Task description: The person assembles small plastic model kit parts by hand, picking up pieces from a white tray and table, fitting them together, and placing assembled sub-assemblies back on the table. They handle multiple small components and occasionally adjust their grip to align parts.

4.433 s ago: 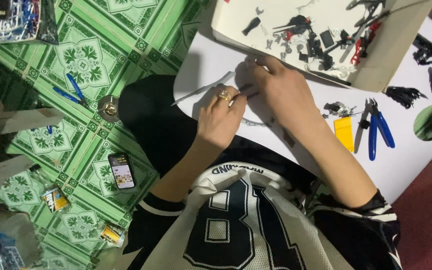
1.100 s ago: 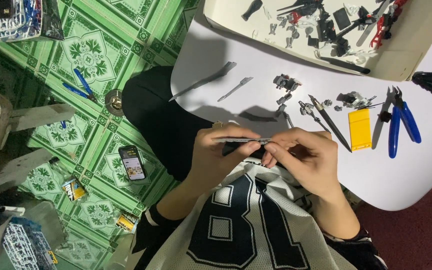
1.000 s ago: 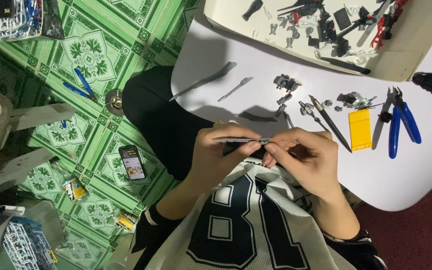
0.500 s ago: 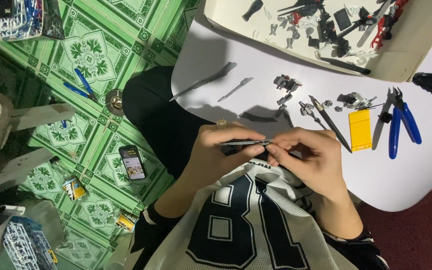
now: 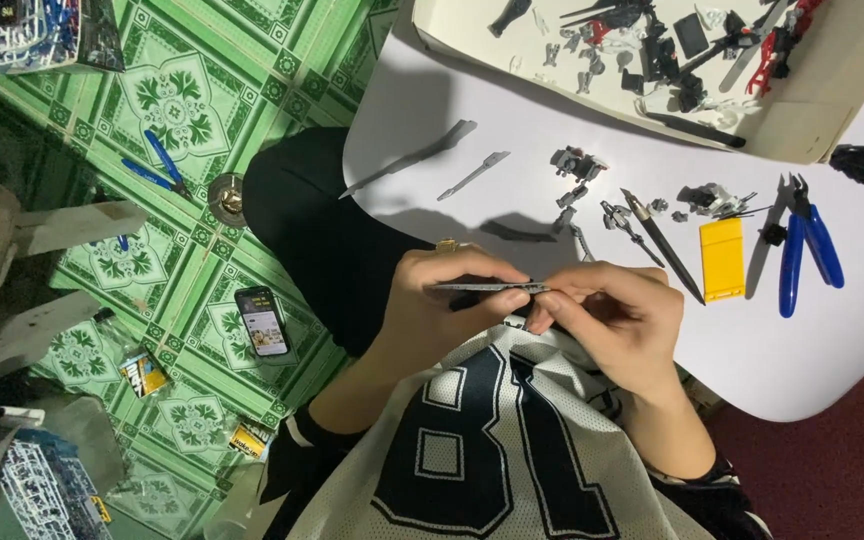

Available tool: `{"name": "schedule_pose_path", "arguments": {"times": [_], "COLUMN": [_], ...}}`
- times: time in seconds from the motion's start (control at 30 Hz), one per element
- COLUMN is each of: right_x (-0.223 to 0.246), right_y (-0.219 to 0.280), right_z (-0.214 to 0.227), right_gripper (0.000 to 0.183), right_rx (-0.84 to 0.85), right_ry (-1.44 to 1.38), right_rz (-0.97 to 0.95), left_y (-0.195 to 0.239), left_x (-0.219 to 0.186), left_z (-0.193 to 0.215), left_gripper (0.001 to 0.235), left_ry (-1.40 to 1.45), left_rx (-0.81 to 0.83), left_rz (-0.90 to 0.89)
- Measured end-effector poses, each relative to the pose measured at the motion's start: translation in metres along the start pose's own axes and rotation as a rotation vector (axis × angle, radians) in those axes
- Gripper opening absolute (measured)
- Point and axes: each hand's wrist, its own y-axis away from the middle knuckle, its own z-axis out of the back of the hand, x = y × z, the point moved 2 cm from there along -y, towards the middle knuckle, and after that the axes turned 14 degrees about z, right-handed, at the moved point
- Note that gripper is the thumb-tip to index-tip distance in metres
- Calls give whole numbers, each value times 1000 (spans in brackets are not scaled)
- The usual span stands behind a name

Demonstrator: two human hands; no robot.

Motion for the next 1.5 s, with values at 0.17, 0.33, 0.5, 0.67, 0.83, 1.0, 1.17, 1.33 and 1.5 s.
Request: {"name": "schedule_pose_path", "arguments": {"times": [0.17,0.33,0.5,0.67,0.83,1.0,1.17,1.33,1.5], "right_x": [-1,-13,-23,-27,-26,-29,-32,-31,-35], "right_y": [1,8,10,10,9,8,11,4,-10], "right_z": [-7,-13,-21,-32,-40,-43,-58,-72,-54], "right_gripper": [4,5,4,3,3,6,10,6,4], "right_rx": [-50,-90,-123,-120,-72,5,-29,31,74], "right_ry": [-34,-82,-121,-100,-39,-33,-57,61,309], "right_rz": [57,97,118,24,-35,-34,-76,-63,44], "left_y": [3,5,4,4,11,15,18,27,31], "left_x": [3,2,17,39,40,39,51,59,69], "left_z": [-3,-11,-9,3,17,27,34,47,78], "left_gripper": [12,11,13,16,12,6,6,6,9], "left_ry": [98,85,42,47,41,78,110,119,44], "left_rx": [1,-45,-120,-141,-137,-112,-134,-200,-247], "left_rz": [47,31,4,41,47,36,10,88,106]}}
